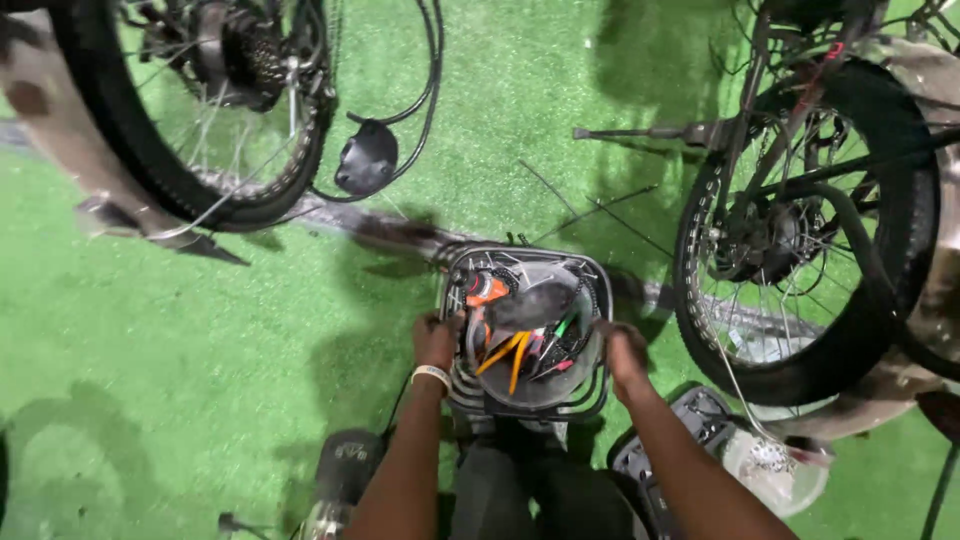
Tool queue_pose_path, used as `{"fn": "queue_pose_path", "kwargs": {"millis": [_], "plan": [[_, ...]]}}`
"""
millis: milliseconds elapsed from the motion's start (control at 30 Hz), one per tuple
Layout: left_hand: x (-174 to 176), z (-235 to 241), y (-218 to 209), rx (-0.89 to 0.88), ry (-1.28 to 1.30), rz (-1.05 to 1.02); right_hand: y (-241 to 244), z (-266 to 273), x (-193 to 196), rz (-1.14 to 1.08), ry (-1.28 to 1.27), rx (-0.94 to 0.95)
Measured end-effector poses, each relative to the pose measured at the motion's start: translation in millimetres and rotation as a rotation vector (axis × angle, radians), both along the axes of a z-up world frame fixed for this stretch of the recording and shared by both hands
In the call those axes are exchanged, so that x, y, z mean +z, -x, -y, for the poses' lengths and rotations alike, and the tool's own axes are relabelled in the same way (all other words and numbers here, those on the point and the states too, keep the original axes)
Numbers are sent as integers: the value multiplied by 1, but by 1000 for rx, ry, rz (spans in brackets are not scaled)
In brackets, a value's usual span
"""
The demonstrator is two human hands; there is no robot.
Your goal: The person handles a black bicycle seat, repeatedly opening and closing its lid to check the fit. They then move between several partially assembled electric bicycles on a green floor, picking up and inspecting the seats before placing them back into a basket or onto the bike frames.
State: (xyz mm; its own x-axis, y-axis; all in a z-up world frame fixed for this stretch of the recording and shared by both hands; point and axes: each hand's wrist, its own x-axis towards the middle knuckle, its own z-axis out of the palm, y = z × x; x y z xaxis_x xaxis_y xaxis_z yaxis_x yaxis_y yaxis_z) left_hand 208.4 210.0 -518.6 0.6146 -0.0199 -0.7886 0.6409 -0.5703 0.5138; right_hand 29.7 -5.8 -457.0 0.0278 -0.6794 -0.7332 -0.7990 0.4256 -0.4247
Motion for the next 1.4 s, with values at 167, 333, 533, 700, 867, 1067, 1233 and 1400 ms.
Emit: {"fn": "queue_pose_path", "kwargs": {"millis": [167, 333, 533, 700, 867, 1067, 1233, 1400], "plan": [[32, -33, 24, 300, -58, 11, -48, -28, 82, 84, -16, -53], [49, -74, 29, 659, -76, 47, -80, -42, 135, 187, -123, -146], [-30, -99, -7, 506, 12, -4, -131, -22, 53, -126, 84, 417], [10, -64, -72, 81, -123, -83, -194, 5, 4, -81, 73, 655], [-43, -45, -108, 111, -151, -41, -238, 30, -20, 11, -30, 713], [53, 49, -189, 210, -416, 482, -253, 54, -53, 52, 238, 847], [-86, 52, -271, 30, -524, 478, -288, 33, -34, 321, 390, 662], [-324, 5, -326, -997, -678, 344, -288, 47, -95, 361, 568, 728]]}}
